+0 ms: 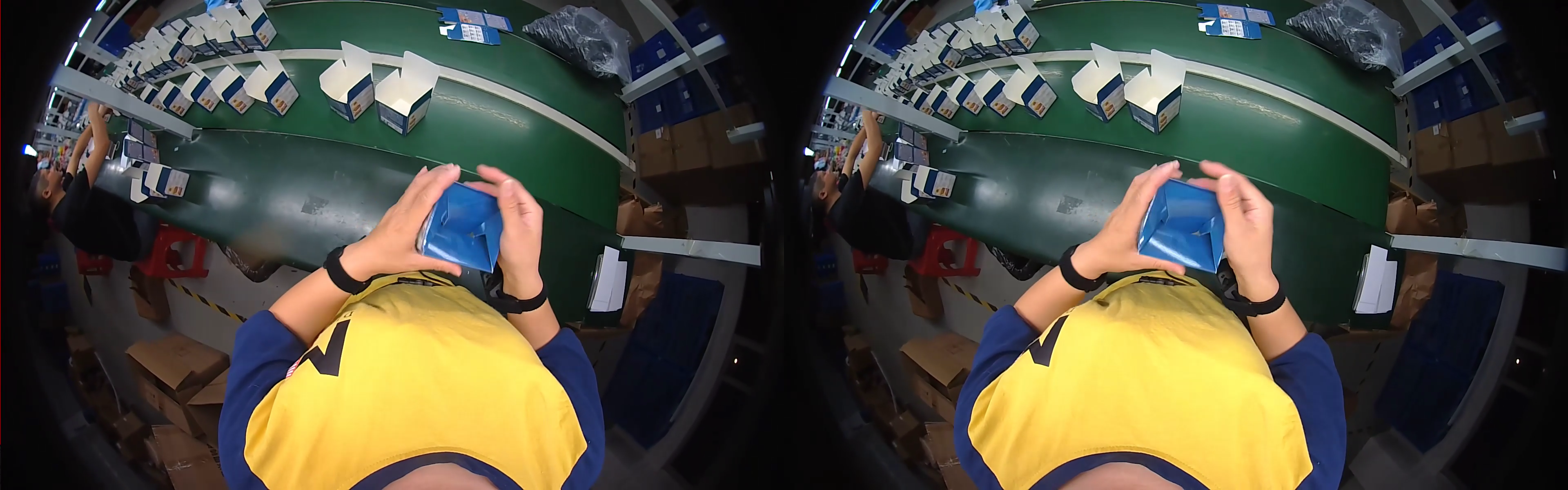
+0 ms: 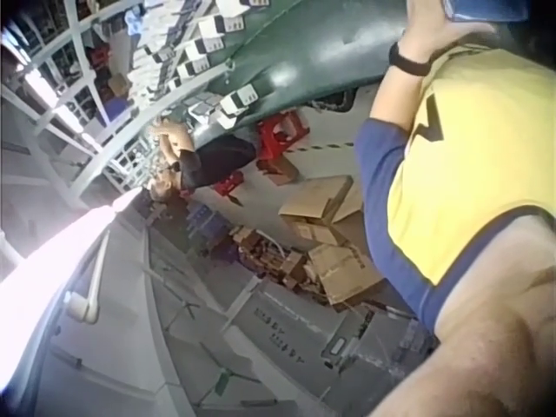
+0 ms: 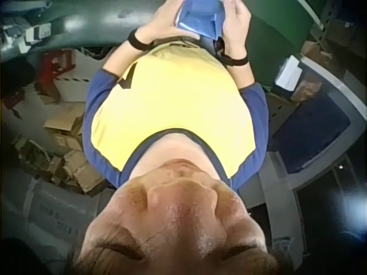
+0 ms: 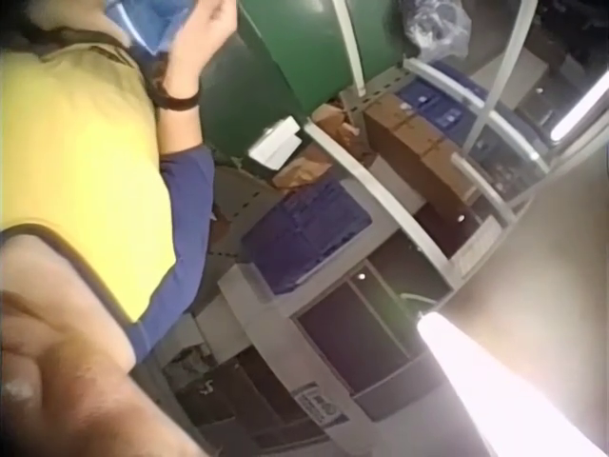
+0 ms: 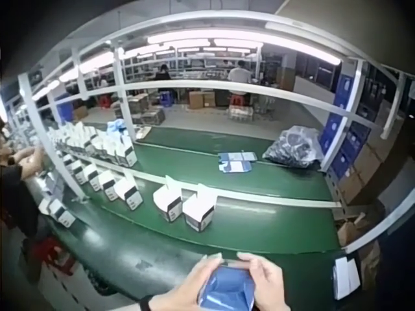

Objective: The person folds flat cardboard sheets into blue and white boxes and places them on a conveyor belt. After finishing the stack, they walk to a pile of brown paper bags to retrieve a new bundle of flat sheets and return to the workstation to continue.

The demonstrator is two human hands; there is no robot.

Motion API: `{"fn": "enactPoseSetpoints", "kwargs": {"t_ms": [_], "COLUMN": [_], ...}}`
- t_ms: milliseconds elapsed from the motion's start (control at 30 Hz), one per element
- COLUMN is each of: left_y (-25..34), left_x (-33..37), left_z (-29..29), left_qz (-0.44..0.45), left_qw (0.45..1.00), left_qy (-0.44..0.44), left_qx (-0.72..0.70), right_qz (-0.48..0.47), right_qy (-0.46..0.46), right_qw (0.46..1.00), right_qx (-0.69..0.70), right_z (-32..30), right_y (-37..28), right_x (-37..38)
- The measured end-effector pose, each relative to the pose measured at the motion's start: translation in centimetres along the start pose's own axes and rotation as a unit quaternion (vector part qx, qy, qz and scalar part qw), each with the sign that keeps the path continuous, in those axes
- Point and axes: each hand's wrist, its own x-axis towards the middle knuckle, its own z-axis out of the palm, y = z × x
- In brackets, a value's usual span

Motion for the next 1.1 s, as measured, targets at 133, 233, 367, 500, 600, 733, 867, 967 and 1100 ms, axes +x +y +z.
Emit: {"fn": "enactPoseSetpoints", "kwargs": {"t_ms": [133, 233, 367, 500, 600, 733, 867, 967, 1100], "left_y": [-0.7, -0.8, -0.2, 1.0, 1.5, 3.9, 4.8, 4.3, 4.6], "left_x": [-0.3, -0.4, -0.1, -0.1, 0.5, 2.7, 2.6, 2.9, 3.2], "left_z": [1.8, 1.7, 0.4, -0.6, 1.2, 2.1, 2.4, 2.5, 2.6], "left_qz": [-0.052, 0.024, 0.061, 0.031, -0.01, -0.023, 0.029, 0.053, 0.088], "left_qw": [0.995, 0.995, 0.994, 0.989, 0.85, 0.871, 0.95, 0.958, 0.968], "left_qy": [0.074, 0.097, 0.066, 0.111, 0.205, 0.172, 0.086, 0.066, 0.032], "left_qx": [-0.04, 0.026, 0.056, -0.096, -0.485, -0.459, -0.3, -0.275, -0.235], "right_qz": [-0.145, -0.147, -0.107, 0.018, 0.037, 0.025, 0.142, 0.126, 0.097], "right_qy": [0.049, 0.027, 0.029, -0.07, -0.131, -0.064, 0.005, -0.045, -0.1], "right_qw": [0.986, 0.984, 0.992, 0.996, 0.983, 0.972, 0.931, 0.916, 0.932], "right_qx": [-0.064, -0.092, -0.053, 0.055, 0.126, 0.225, 0.337, 0.377, 0.336], "right_z": [1.1, 1.0, -1.2, -8.2, -5.9, -3.4, -8.9, -11.7, -11.5], "right_y": [-0.9, -0.8, -1.1, 2.4, 1.4, -0.5, 5.8, 7.8, 7.2], "right_x": [-0.7, 0.0, -0.1, 0.4, -0.2, -4.1, -6.3, -5.1, -3.7]}}
